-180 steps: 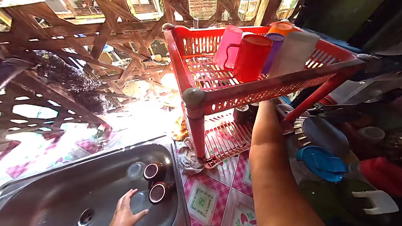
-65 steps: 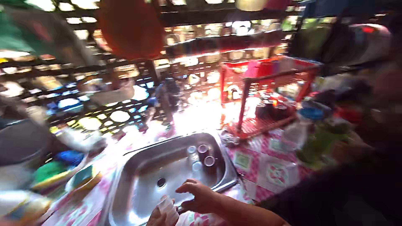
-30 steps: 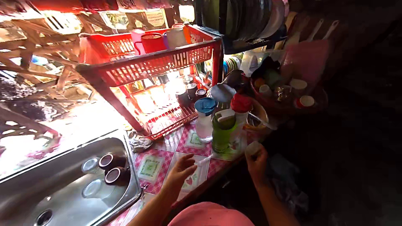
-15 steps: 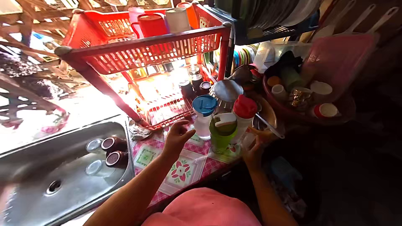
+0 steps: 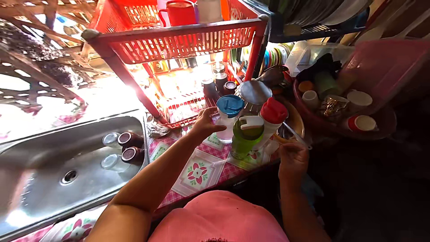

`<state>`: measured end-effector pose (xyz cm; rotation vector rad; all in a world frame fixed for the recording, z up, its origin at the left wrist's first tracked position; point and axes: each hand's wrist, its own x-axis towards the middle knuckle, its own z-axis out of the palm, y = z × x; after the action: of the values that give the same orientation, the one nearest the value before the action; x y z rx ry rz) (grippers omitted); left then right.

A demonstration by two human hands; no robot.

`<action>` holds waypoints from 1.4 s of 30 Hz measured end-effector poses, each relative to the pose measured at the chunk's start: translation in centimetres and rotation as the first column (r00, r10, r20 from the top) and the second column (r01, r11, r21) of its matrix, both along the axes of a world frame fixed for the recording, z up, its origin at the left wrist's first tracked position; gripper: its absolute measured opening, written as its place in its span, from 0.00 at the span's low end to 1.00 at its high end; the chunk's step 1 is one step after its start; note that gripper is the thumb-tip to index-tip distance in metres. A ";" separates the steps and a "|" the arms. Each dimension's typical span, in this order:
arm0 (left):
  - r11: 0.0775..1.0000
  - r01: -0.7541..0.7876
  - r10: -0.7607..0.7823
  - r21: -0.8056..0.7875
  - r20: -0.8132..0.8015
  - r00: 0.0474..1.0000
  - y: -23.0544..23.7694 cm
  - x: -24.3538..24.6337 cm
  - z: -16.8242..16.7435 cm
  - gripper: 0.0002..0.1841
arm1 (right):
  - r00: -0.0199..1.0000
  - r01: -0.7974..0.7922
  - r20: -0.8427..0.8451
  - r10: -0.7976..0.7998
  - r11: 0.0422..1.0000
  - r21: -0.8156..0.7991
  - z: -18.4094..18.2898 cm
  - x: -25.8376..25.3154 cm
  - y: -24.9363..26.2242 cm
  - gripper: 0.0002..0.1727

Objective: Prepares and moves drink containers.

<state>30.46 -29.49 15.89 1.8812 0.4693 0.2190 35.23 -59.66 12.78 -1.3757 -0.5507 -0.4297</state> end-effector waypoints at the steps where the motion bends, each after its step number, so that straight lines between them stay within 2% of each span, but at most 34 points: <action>1: 0.999 0.014 -0.014 0.041 -0.005 1.000 0.0 0.4 -0.1 0.47 | 0.993 -0.071 -0.092 0.072 0.997 0.012 0.3 -0.3 0.4 0.13; 3: 0.994 0.036 -0.033 0.101 -0.031 0.999 -0.1 1.2 -0.1 0.49 | 0.963 -0.168 -0.230 0.143 0.982 -0.091 0.3 -1.3 1.2 0.12; 4: 0.991 0.050 -0.046 0.125 -0.035 0.998 -0.2 1.6 -0.2 0.49 | 0.952 -0.184 -0.279 0.127 0.965 -0.187 0.1 -1.8 1.7 0.19; 5: 0.986 0.059 -0.056 0.157 -0.029 0.998 -0.2 2.1 -0.5 0.49 | 0.945 -0.178 -0.316 0.088 0.947 -0.266 -0.1 -2.3 2.3 0.26; 7: 0.974 0.076 -0.073 0.212 -0.024 0.997 -0.5 2.8 -0.9 0.47 | 0.954 -0.090 -0.301 -0.008 0.946 -0.311 -0.8 -2.8 3.1 0.29; 10: 0.955 0.053 -0.047 0.291 -0.027 0.999 -1.2 3.0 -0.6 0.44 | 0.989 0.049 -0.126 -0.080 0.971 -0.234 -1.7 -2.2 2.9 0.15; 12: 0.940 -0.016 0.001 0.342 0.044 0.999 -1.3 3.2 -1.2 0.42 | 0.994 0.070 -0.070 -0.086 0.976 -0.207 -1.8 -1.6 2.2 0.09; 14: 0.917 -0.077 0.042 0.391 0.096 0.995 -1.6 3.2 -1.4 0.39 | 0.993 0.079 -0.071 -0.095 0.976 -0.201 -1.5 -1.1 1.3 0.07; 17: 0.913 -0.153 0.092 0.379 0.174 0.980 -2.0 2.8 -1.5 0.37 | 0.987 0.082 -0.120 -0.104 0.981 -0.179 -1.4 -0.5 0.0 0.08; 24: 0.912 -0.248 0.185 0.326 0.213 0.959 -1.0 1.7 -1.2 0.41 | 0.978 0.069 -0.183 -0.103 0.980 -0.185 -2.8 -0.6 -2.4 0.08; 28: 0.900 -0.229 0.139 0.370 0.254 0.957 0.1 1.4 2.9 0.36 | 0.970 0.082 -0.215 -0.115 0.984 -0.156 -2.6 -0.2 -3.1 0.08; 31: 0.852 -0.241 0.085 0.465 0.332 0.939 1.0 2.1 8.1 0.37 | 0.975 0.084 -0.200 -0.101 0.992 -0.090 -2.1 0.1 -3.0 0.08; 37: 0.820 -0.279 -0.028 0.500 0.521 0.853 0.3 5.3 18.6 0.38 | 0.980 0.047 -0.193 -0.039 0.998 0.037 -1.6 0.2 -2.6 0.09; 39: 0.814 -0.291 -0.034 0.503 0.542 0.840 -0.3 7.2 20.4 0.39 | 0.982 0.037 -0.187 -0.029 0.998 0.042 -1.7 0.0 -2.6 0.08; 42: 0.821 -0.311 -0.045 0.479 0.597 0.801 -1.2 10.8 20.7 0.38 | 0.985 0.058 -0.165 -0.055 0.998 0.013 -1.6 -0.1 -3.3 0.09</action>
<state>41.26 -30.72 36.58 2.2003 0.1039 1.1202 35.11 -63.01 11.17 -1.3980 -0.3722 -0.3618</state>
